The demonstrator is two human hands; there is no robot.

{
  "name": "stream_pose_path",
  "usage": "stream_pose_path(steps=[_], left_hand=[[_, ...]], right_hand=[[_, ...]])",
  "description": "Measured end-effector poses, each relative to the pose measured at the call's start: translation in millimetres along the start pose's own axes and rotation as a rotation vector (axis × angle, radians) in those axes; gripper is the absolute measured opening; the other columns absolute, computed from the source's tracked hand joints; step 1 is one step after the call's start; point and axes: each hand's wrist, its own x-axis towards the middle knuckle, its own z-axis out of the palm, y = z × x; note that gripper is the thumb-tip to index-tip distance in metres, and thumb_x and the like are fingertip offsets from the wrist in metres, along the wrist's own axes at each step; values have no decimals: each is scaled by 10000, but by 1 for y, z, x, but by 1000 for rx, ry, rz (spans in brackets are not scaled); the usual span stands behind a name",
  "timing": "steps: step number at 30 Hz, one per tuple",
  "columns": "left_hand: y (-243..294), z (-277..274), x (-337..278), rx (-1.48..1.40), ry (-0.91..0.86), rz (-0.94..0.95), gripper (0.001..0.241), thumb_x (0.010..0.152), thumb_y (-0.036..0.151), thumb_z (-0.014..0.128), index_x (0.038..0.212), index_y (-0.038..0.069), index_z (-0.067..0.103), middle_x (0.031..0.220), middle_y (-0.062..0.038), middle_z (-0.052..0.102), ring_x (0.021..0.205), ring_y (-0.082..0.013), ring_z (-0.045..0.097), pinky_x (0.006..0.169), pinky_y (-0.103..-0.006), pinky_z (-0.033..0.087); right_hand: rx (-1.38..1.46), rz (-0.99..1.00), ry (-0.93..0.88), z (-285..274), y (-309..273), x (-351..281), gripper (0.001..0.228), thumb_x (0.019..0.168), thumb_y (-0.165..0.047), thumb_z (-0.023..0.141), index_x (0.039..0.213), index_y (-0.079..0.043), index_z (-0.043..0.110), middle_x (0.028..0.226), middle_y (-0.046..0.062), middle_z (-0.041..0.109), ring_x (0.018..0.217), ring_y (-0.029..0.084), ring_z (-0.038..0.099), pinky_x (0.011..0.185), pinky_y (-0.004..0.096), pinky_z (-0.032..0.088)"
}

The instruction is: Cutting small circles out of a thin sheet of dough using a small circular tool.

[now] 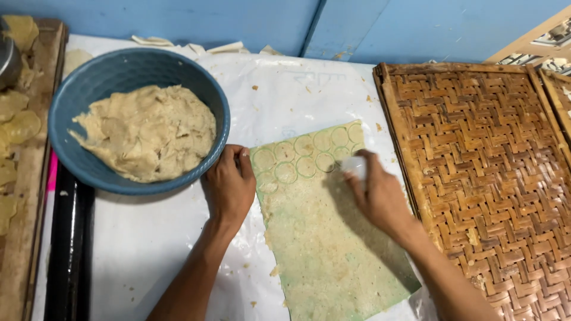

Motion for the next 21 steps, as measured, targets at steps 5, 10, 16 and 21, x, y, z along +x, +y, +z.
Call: stream_pose_path(steps=[5, 10, 16, 21], left_hand=[[-3, -2, 1, -23, -18, -22, 77, 960, 200, 642, 913, 151, 679, 711, -38, 688, 738, -311, 683, 700, -424, 504], [-2, -3, 2, 4, 16, 15, 76, 944, 205, 672, 892, 151, 688, 680, -53, 672, 733, -320, 665, 699, -423, 503], [-4, -2, 2, 14, 12, 13, 87, 946, 217, 661, 884, 158, 677, 680, -52, 662, 737, -321, 655, 702, -431, 496], [-6, 2, 1, 26, 21, 33, 71, 940, 204, 668, 887, 157, 676, 697, -63, 654, 754, -317, 657, 722, -427, 501]], right_hand=[[-77, -313, -187, 47, -34, -9, 486, 958, -376, 543, 1360, -115, 461, 985, 222, 665, 850, 475, 717, 701, 598, 589], [-204, -449, -300, 41, -79, -12, 499, 1011, -450, 420, 1371, -106, 444, 950, 102, 533, 850, 392, 680, 634, 539, 592], [-301, -470, -326, 57, -89, -7, 480, 1017, -424, 408, 1353, -84, 453, 930, 74, 495, 845, 353, 675, 603, 503, 594], [-487, -476, -228, 77, -84, -8, 487, 1011, -400, 430, 1342, -43, 422, 902, 71, 512, 772, 319, 715, 561, 463, 594]])
